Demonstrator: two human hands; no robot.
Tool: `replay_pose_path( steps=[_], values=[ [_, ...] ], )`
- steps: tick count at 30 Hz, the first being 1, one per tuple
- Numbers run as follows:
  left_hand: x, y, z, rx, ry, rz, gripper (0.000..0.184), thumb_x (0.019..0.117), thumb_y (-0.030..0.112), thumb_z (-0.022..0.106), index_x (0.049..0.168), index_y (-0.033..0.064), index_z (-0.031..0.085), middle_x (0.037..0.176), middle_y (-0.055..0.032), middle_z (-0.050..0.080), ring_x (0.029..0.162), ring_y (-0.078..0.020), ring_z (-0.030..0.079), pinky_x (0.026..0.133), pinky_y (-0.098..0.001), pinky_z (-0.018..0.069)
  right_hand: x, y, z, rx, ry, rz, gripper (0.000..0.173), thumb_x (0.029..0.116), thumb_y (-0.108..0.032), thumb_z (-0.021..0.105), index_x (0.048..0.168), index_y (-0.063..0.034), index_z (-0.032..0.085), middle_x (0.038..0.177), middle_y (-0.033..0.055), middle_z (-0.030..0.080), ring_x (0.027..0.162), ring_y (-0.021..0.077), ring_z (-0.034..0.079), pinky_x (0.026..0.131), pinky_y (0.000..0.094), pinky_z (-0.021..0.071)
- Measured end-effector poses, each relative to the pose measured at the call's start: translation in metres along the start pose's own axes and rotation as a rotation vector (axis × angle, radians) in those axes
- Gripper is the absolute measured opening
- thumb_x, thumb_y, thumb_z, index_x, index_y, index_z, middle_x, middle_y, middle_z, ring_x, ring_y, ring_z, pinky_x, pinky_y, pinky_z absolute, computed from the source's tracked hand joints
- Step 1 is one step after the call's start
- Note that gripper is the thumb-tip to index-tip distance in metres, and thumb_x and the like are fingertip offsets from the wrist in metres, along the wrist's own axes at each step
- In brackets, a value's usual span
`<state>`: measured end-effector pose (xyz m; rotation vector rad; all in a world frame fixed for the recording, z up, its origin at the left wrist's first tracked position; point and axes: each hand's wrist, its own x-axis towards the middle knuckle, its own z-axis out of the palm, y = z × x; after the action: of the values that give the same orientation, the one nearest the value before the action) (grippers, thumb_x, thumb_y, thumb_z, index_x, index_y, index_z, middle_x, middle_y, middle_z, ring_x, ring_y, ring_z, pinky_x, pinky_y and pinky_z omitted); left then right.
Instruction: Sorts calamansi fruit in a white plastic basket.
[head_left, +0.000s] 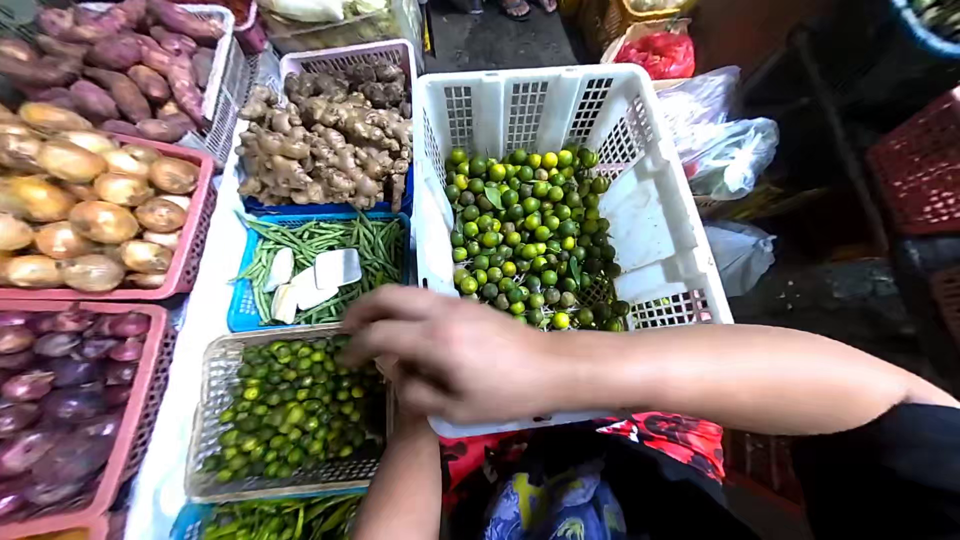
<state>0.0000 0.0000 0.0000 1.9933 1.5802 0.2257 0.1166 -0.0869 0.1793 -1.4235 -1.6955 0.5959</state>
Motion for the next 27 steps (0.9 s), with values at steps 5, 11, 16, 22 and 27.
replay_pose_path(
  steps=[5,11,16,22,27],
  values=[
    [0.028,-0.044,0.054,0.008,0.161,0.056,0.047,0.1065,0.033,0.05,0.138,0.0011,0.061,0.145,-0.0275,0.055,0.133,-0.0455,0.055,0.106,-0.0594,0.0463,-0.061,0.097,-0.065,-0.598,-0.149,0.483,0.021,0.0965,-0.007,0.064,0.114,-0.0092,0.074,0.113,0.0122,0.071,0.1,0.03,0.071,0.085,0.0506,0.0605],
    [0.028,-0.045,0.056,0.041,0.221,0.07,0.045,0.1059,0.035,0.051,0.136,0.0043,0.064,0.142,-0.0244,0.059,0.13,-0.0423,0.058,0.103,-0.0584,0.0483,-0.084,0.199,-0.109,-0.692,-0.19,1.049,0.031,0.093,-0.017,0.074,0.118,-0.0014,0.065,0.115,0.0255,0.067,0.107,0.0466,0.066,0.088,0.0669,0.0537],
    [0.022,-0.037,0.052,0.009,0.205,0.021,0.045,0.1069,0.034,0.049,0.137,0.0035,0.062,0.143,-0.0259,0.057,0.13,-0.044,0.057,0.104,-0.0591,0.0474,-0.064,0.131,-0.143,0.32,0.065,0.934,0.028,0.1001,-0.006,0.063,0.126,-0.0038,0.052,0.108,0.0128,0.068,0.089,0.023,0.074,0.082,0.0402,0.0645],
    [0.028,-0.049,0.064,0.013,0.267,0.066,0.042,0.1045,0.034,0.052,0.132,0.0052,0.066,0.137,-0.0252,0.061,0.126,-0.044,0.059,0.099,-0.0593,0.0494,-0.015,0.051,-0.139,0.236,-0.071,0.816,0.035,0.1111,-0.026,0.037,0.125,-0.0125,0.066,0.096,0.0032,0.069,0.073,0.0114,0.065,0.063,0.028,0.0557],
    [0.027,-0.048,0.059,0.03,0.124,-0.013,0.047,0.1064,0.038,0.045,0.141,0.0096,0.061,0.147,-0.0208,0.054,0.135,-0.0411,0.053,0.107,-0.0604,0.0435,0.022,-0.006,-0.109,0.208,-0.184,0.347,0.051,0.1025,-0.019,0.064,0.15,-0.015,0.046,0.135,-0.0004,0.063,0.109,0.0052,0.067,0.085,0.0226,0.0608]
  ],
)
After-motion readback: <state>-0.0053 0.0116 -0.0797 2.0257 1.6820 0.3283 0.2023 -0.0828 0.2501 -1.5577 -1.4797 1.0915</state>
